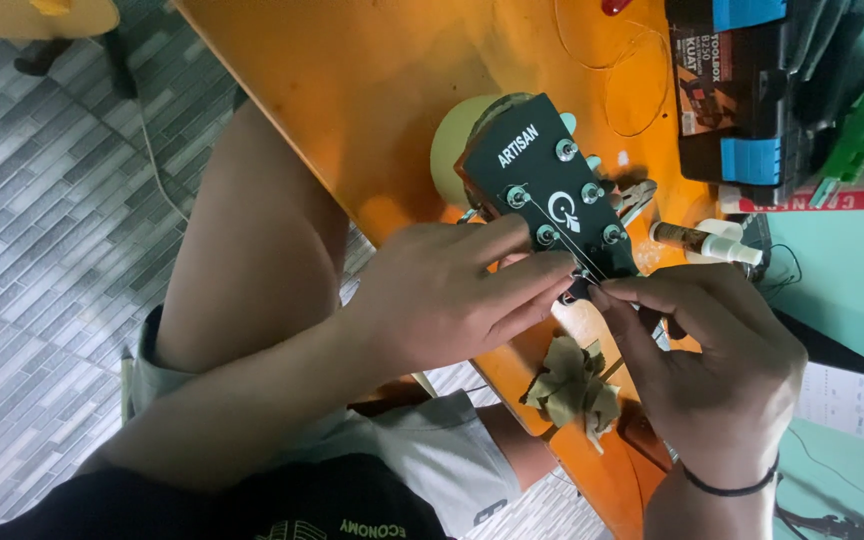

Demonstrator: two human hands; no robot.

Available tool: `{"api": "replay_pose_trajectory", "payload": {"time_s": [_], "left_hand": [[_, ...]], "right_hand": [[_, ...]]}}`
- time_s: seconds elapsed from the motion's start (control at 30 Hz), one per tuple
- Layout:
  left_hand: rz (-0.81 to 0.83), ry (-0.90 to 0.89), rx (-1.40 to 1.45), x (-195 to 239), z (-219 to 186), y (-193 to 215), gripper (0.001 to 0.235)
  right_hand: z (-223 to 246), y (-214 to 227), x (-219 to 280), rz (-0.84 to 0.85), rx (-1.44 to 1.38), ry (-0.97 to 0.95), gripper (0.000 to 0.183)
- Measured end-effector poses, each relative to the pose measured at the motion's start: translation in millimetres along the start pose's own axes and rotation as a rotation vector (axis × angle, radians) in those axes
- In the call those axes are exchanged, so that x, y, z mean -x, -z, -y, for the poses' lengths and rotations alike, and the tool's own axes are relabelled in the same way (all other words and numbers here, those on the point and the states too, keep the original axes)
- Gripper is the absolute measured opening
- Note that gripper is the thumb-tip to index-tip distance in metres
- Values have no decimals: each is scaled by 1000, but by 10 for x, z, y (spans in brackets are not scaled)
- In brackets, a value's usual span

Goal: The person is changing the strings on an acoustic guitar. They thread a new string through the bridge, pull it up the neck, and wind it onto the tuning peg at the headstock. They use pliers to cut the excess string and a cloth to wipe the fretboard.

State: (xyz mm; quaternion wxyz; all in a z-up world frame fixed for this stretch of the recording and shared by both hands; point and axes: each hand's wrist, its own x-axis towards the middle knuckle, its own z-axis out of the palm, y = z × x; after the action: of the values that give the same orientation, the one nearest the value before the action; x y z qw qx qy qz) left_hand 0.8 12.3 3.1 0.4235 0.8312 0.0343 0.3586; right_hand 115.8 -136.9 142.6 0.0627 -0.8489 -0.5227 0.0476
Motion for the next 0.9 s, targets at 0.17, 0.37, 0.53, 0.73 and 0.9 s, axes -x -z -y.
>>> {"api": "replay_pose_trajectory", "payload": {"time_s": [0.17, 0.37, 0.53, 0.73, 0.9], "left_hand": [[-16, -16, -17, 13, 0, -15, 14], [-3, -14, 23, -34, -27, 11, 24], [8, -18, -74, -76, -71, 18, 23], [136, -24, -176, -163, -130, 118, 23], [238, -21, -295, -250, -185, 205, 21]], "right_hand": [[65, 19, -44, 6, -24, 16, 13], [148, 41, -116, 35, 8, 33, 12], [138, 100, 3, 14, 26, -101, 11], [26, 73, 86, -27, 42, -26, 8], [58, 71, 33, -20, 62, -42, 9]]}}
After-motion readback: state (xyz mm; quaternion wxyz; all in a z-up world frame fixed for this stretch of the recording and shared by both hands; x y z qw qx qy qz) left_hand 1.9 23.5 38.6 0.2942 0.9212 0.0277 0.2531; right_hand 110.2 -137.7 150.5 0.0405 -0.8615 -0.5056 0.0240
